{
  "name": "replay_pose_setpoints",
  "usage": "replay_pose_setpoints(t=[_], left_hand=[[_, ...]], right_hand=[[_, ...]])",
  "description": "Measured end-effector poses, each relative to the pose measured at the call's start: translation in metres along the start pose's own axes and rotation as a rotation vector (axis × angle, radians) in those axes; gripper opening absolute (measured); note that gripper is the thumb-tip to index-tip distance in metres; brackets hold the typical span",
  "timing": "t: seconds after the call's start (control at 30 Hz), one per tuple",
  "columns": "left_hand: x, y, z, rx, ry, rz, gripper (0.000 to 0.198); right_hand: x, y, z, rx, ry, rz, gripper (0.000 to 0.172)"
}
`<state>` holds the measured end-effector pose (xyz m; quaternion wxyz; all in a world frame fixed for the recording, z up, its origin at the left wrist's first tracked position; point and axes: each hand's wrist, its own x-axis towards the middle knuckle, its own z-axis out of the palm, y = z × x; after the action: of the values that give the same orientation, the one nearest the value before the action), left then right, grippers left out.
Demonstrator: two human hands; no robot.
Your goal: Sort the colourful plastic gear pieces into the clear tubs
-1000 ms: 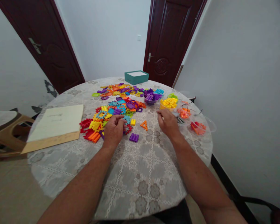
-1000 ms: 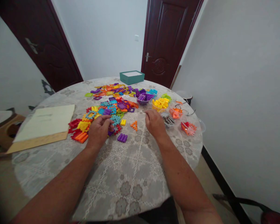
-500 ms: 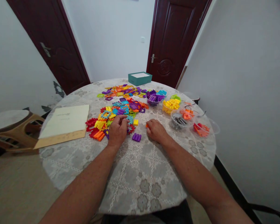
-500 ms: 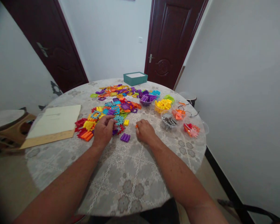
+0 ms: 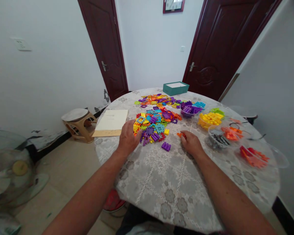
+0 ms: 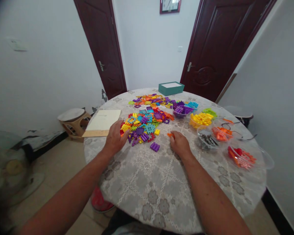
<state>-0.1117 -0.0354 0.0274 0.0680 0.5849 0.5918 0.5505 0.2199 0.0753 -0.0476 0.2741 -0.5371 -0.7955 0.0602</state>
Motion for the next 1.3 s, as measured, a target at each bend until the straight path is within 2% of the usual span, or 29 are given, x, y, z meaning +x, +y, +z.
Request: replay_pose_setpoints(t=[0.07,0.17,0.27,0.37,0.43,0.57,0.7,0.87,1.0,1.2,1.3], left_hand=[[-0.003,-0.025,-0.013,0.239,-0.098,0.057,0.064],[-0.007,-0.054,-0.020,0.534,-0.263,0.100,0.078],[-0.009,-0.065,-0.014,0.680,-0.340,0.102,0.086],[-0.010,-0.064,-0.007,0.672,-0.389,0.155,0.087],[-0.012,-0.061,-0.003,0.622,-0.415,0.193,0.087],[-0.022,-0.051,0.007,0.552,-0.417,0.200,0.099],[-0.036,-0.031,0.026,0.536,-0.464,0.190,0.102],[-0.048,-0.003,0.059,0.505,-0.513,0.220,0.099],[-0.051,0.013,0.090,0.554,-0.520,0.320,0.096],[-0.037,0.035,0.139,0.557,-0.514,0.423,0.078],[-0.029,0.043,0.152,0.513,-0.502,0.465,0.069]], right_hand=[[0.000,0.003,0.000,0.050,0.013,0.033,0.037],[0.001,0.005,0.000,0.091,0.023,0.059,0.037],[0.000,0.005,0.000,0.113,0.029,0.064,0.037],[0.000,0.005,0.000,0.127,0.040,0.066,0.036],[0.000,0.005,0.001,0.135,0.046,0.058,0.036],[0.000,0.004,0.001,0.167,0.040,0.048,0.035],[-0.001,0.001,-0.001,0.206,0.022,0.036,0.034],[0.000,-0.003,-0.003,0.231,0.029,0.047,0.030],[0.001,-0.006,-0.006,0.271,0.048,0.079,0.030],[0.006,-0.011,-0.011,0.323,0.120,0.148,0.028],[0.008,-0.011,-0.012,0.318,0.158,0.183,0.030]])
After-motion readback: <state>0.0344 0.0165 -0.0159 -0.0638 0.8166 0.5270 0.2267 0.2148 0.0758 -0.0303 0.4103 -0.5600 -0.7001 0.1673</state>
